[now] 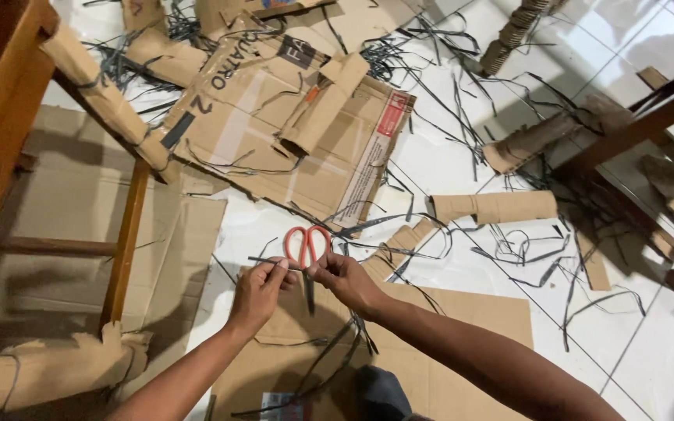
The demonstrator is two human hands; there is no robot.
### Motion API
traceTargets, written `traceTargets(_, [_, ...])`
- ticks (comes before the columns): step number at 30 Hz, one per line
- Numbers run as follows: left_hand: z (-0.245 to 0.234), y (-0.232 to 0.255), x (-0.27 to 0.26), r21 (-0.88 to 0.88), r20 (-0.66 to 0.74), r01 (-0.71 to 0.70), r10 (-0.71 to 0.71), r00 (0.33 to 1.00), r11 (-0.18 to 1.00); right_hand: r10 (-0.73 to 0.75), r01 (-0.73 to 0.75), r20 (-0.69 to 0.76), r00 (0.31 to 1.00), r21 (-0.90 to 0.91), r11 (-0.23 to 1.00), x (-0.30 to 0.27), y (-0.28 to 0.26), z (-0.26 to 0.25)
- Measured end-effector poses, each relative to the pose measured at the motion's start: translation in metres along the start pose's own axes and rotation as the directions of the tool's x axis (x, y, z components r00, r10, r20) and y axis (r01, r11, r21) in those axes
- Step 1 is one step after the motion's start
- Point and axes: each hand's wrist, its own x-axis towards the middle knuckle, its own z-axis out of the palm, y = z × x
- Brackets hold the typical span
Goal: Wrap the legs of a wooden chair with cardboard and secure them with plastic ties
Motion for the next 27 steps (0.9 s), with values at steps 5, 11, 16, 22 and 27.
traceTargets(5, [-0.005,-0.009,-0.003,-0.01,-0.01,-0.011,0.011,1.0,1.0,0.02,-0.02,-0.013,1.0,-0.001,1.0,0.001,0.007,-0.004])
traceTargets(11, [-0.041,-0.03,-0.013,0.01,-0.159,0.063,-0.061,0.985,0.998,-0.019,0.075,0.171,0.985,-0.326,0.942,0.018,-0.031,0.006])
traceTargets(16, [-0.082,-0.049,-0.035,0.007,-0.324,0.109,-0.101,0.941,0.994,-0.064,0.293,0.406,0.912,-0.533,0.794,0.05,-0.046,0.038])
traceTargets(22, [-0.117,-0.015,-0.094,0.03,-0.48,0.294,-0.244,0.843,0.955,-0.063,0.258,0.409,0.911,-0.442,0.859,0.081,-0.054,0.093])
traceTargets(27, [-0.139,-0.072,-0.145,0.219,-0.572,0.421,-0.235,0.786,0.88,-0.011,0.195,0.421,0.907,-0.397,0.897,0.088,-0.023,0.146])
